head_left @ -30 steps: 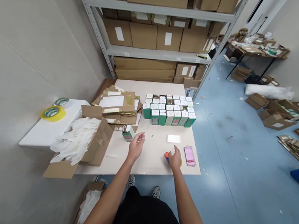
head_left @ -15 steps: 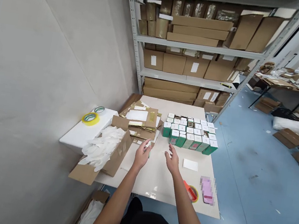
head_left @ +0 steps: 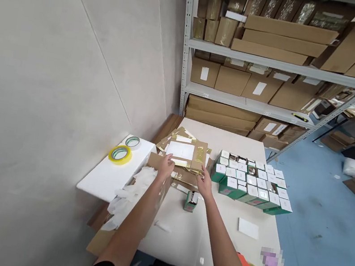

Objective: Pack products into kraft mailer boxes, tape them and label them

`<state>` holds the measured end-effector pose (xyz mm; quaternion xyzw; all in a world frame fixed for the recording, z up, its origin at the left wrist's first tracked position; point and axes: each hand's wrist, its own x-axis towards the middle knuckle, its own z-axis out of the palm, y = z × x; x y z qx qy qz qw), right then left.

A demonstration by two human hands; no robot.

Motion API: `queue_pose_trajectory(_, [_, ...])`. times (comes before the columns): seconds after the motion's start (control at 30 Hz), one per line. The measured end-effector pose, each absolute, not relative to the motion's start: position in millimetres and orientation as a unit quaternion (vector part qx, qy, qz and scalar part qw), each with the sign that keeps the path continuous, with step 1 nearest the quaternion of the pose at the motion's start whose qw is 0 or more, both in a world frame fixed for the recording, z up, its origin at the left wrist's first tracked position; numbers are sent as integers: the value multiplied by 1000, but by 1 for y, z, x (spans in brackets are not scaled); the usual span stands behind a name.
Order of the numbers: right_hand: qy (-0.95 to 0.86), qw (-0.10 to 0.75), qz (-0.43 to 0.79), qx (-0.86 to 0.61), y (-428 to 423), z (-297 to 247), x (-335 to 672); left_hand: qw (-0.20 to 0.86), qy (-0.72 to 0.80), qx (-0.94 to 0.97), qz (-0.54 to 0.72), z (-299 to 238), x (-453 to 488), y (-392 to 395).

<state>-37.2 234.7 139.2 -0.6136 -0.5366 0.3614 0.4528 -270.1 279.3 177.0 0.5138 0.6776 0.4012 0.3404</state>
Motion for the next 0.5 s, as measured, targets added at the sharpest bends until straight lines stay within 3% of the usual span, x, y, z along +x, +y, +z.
queue_pose_trajectory(0.27, [-557, 383, 306, -670, 315, 115, -69, 343, 733, 498, 311, 125, -300, 370])
queue_pose_trajectory(0.5, [-595, 243, 261, -720, 348, 67, -74, 310, 784, 470, 261, 90, -309, 412])
